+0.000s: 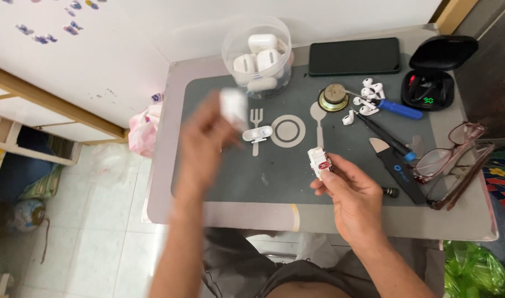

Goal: Assembling and inspecting the internal and external components of wireless earbud charging cases on a repair mat.

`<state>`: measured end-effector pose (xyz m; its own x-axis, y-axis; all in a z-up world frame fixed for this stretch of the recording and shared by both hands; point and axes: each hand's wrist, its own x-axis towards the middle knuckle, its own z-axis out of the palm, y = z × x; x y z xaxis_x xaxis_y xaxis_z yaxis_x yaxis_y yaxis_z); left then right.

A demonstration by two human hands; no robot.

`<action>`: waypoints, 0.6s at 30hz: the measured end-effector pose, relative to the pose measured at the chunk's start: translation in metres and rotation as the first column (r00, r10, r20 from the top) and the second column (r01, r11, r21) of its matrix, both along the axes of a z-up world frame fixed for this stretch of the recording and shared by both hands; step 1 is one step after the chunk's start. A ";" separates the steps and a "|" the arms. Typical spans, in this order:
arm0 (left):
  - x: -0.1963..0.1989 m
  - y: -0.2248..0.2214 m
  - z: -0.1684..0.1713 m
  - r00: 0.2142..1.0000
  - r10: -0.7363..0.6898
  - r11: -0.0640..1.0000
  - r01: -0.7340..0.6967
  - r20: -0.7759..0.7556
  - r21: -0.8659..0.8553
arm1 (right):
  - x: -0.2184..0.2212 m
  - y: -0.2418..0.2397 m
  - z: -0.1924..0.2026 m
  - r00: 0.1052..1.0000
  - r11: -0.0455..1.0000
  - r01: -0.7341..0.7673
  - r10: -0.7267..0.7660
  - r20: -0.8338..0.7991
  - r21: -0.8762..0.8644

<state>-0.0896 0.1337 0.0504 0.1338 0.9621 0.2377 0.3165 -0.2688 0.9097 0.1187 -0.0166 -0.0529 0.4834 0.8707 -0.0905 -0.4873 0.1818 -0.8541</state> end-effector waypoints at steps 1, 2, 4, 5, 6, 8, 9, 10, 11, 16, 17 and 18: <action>0.014 -0.029 -0.002 0.972 -0.062 0.987 0.093 0.225 -0.133 | -0.001 0.000 0.001 1.000 1.000 0.000 0.000 0.000 -0.002; 0.028 -0.058 -0.004 0.891 -0.085 0.949 0.209 0.445 -0.237 | -0.003 0.000 0.001 1.000 1.000 0.000 0.000 0.000 -0.005; 0.037 -0.078 -0.046 0.813 -0.099 0.930 0.280 0.574 -0.237 | -0.003 -0.002 0.000 1.000 1.000 -0.016 0.016 0.015 -0.007; 0.044 -0.087 -0.067 0.710 -0.127 0.903 0.371 0.693 -0.215 | -0.001 -0.003 0.000 0.999 1.000 -0.008 0.008 0.034 -0.005; 0.045 -0.091 -0.065 0.709 -0.122 0.905 0.366 0.695 -0.215 | -0.002 -0.003 0.001 0.999 1.000 -0.014 0.014 0.037 -0.006; 0.046 -0.101 -0.062 0.682 -0.154 0.889 0.411 0.715 -0.200 | -0.002 -0.006 0.001 0.998 1.000 -0.003 0.003 0.058 0.000; 0.045 -0.102 -0.063 0.683 -0.152 0.889 0.410 0.714 -0.203 | -0.003 -0.007 0.001 0.998 1.000 -0.004 0.004 0.056 -0.002; 0.045 -0.103 -0.064 0.683 -0.157 0.883 0.421 0.713 -0.209 | -0.004 -0.008 0.001 0.998 1.000 0.006 -0.006 0.064 0.002; 0.043 -0.104 -0.065 0.684 -0.162 0.877 0.431 0.711 -0.214 | -0.004 -0.008 0.001 0.997 1.000 0.016 -0.017 0.071 0.007; 0.045 -0.108 -0.080 0.683 -0.154 0.865 0.442 0.714 -0.237 | -0.006 -0.010 -0.004 0.996 0.999 0.032 -0.034 0.086 0.022; 0.047 -0.108 -0.082 0.668 -0.152 0.865 0.447 0.728 -0.229 | -0.006 -0.009 -0.005 0.995 0.999 0.039 -0.041 0.096 0.027; 0.049 -0.108 -0.084 0.666 -0.154 0.864 0.450 0.730 -0.228 | -0.006 -0.010 -0.007 0.994 0.999 0.041 -0.044 0.099 0.028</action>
